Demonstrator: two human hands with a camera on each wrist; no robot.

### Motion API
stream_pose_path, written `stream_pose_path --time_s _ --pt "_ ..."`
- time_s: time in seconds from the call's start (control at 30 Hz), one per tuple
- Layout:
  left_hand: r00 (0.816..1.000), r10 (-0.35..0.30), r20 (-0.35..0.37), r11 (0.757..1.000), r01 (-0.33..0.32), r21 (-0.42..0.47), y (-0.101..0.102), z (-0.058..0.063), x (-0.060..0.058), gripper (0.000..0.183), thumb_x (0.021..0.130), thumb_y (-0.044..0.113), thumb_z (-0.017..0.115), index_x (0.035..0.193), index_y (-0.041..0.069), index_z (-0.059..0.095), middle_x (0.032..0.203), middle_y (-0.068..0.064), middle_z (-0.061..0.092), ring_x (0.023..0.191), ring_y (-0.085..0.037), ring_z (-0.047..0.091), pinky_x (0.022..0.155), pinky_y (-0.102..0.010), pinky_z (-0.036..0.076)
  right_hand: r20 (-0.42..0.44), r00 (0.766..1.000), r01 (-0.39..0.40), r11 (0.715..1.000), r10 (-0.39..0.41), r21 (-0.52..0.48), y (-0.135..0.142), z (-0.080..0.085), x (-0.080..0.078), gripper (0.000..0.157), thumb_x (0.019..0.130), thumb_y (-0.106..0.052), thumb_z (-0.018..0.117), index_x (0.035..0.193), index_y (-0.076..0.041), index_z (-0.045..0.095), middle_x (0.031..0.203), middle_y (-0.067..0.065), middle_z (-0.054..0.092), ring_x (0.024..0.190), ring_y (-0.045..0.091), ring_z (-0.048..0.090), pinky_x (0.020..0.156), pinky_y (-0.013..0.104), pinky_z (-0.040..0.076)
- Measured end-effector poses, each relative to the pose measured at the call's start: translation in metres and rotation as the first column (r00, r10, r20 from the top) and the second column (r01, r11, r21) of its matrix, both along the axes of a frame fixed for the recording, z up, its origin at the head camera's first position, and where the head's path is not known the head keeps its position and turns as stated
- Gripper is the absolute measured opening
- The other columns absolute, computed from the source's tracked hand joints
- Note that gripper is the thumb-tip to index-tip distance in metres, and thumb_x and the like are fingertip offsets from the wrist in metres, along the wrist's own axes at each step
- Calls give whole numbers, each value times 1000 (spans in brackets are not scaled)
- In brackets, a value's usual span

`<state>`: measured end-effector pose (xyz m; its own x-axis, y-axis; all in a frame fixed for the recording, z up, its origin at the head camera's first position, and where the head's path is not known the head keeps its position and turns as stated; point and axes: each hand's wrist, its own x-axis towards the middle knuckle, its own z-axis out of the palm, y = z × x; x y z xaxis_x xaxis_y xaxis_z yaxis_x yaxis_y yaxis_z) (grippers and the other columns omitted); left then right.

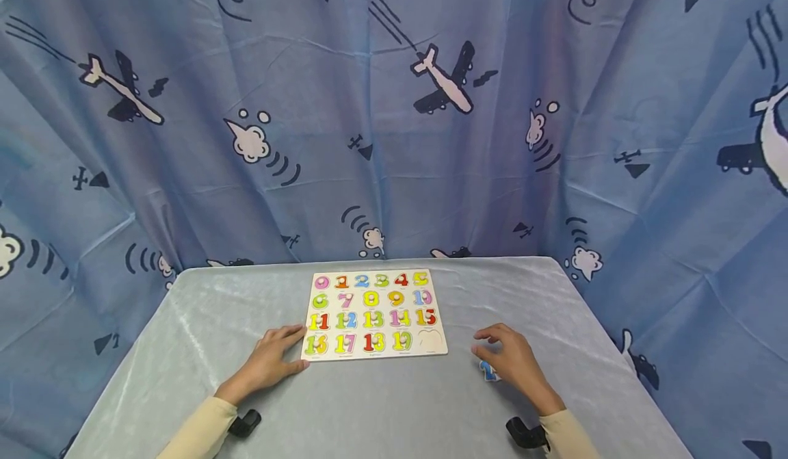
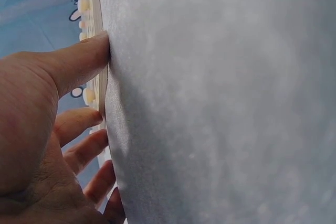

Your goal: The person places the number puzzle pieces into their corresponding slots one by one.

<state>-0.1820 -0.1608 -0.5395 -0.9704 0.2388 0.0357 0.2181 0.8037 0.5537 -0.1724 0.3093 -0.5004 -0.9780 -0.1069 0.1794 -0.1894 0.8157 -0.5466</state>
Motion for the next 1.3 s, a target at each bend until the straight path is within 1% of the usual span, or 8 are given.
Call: stream_pose_path --time_s 0.1,0.23,0.37,0.6,0.77,1.0,1.2,1.3 --pt "1000 -1 -4 1000 1 0 0 -1 0 68 83 31 79 141 8 53 147 -8 50 128 -30 43 103 -50 33 11 1000 21 999 -21 28 8 -8 4 22 80 -20 81 99 -11 74 99 5 71 89 23 65 73 35 50" --pt "1000 1 -8 1000 -1 0 -1 -3 -1 68 83 31 79 141 8 53 147 -7 50 128 -29 43 102 -50 33 48 998 41 998 -43 46 14 -15 8 23 79 -21 81 99 -11 74 97 3 71 87 20 64 73 34 50" --pt "1000 1 -7 1000 -1 1 -1 -3 0 68 82 32 79 141 8 53 147 -7 50 128 -29 43 102 -49 33 76 996 38 998 -42 53 17 -17 10 26 80 -23 81 101 -10 74 97 2 70 87 18 63 75 37 50" --pt "1000 -1 -6 1000 1 9 -1 -2 0 68 83 31 79 141 8 54 147 -8 50 127 -29 43 102 -49 33 57 998 33 999 -35 37 21 -24 12 25 76 -26 84 95 -13 74 92 -3 69 81 10 60 72 28 48" --pt "1000 -3 -13 1000 3 6 -1 -2 -1 68 83 31 79 141 7 54 147 -7 50 127 -29 44 102 -49 33 83 996 39 998 -42 42 22 -25 13 23 76 -25 84 93 -13 74 91 -2 68 82 11 60 72 28 47" --pt "1000 -6 -11 1000 6 1 0 -3 -1 68 83 31 79 141 7 53 147 -8 50 127 -29 44 103 -50 33 106 991 79 996 -83 44 26 -25 17 34 74 -29 85 100 -11 73 95 1 70 83 12 61 72 28 48" --pt "1000 -3 -10 1000 3 8 0 -1 0 68 83 30 79 141 7 53 147 -8 50 128 -30 43 103 -50 33 140 983 114 993 -119 40 30 -24 20 22 76 -23 83 88 -11 71 82 -2 66 73 3 54 67 24 45" --pt "1000 -1 -5 1000 1 6 0 -1 0 68 83 30 79 142 7 53 148 -8 49 128 -30 43 104 -51 33 150 982 111 993 -114 27 28 -23 19 17 77 -20 82 86 -11 70 78 -3 65 69 0 53 65 22 45"
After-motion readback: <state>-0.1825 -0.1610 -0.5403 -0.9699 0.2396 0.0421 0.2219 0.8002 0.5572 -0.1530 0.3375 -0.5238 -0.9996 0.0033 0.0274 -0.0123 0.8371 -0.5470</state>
